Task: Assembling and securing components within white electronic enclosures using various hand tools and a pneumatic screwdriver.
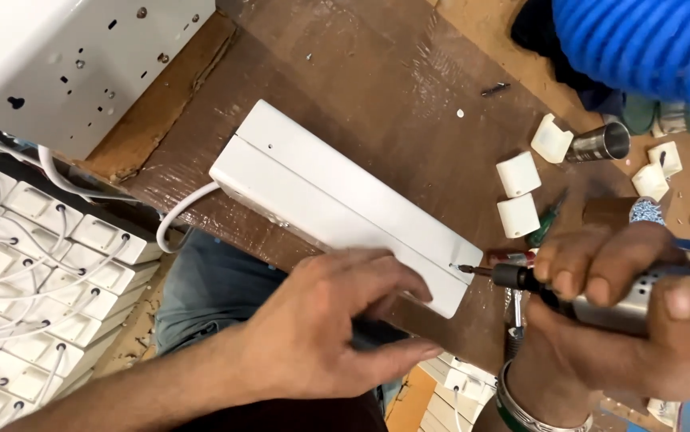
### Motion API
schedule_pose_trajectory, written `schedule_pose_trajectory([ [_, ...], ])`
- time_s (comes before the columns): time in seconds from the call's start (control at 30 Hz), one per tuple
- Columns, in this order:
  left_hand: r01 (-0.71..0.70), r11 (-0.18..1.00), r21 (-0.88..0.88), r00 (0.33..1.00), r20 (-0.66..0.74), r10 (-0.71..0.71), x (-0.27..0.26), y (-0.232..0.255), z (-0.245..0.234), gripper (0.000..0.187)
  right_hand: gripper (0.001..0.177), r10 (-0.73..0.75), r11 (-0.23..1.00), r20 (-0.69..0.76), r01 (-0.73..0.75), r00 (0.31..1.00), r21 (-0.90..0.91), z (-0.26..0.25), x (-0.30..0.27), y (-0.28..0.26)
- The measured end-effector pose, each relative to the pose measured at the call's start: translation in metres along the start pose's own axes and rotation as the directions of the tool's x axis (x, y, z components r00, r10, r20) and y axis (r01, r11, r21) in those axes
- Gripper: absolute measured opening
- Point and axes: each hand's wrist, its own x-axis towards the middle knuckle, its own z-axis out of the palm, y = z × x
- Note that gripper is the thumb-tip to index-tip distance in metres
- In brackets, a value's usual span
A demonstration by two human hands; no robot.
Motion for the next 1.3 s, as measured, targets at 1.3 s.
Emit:
schedule_pose_trajectory([
  [1.3,-0.438,0.486,0.756,0.898,0.391,0.201,0.078,-0.010,-0.010,0.044,0.028,0.179,0.975,-0.095,-0.164,0.979,0.146,-0.008,-0.031,-0.004],
])
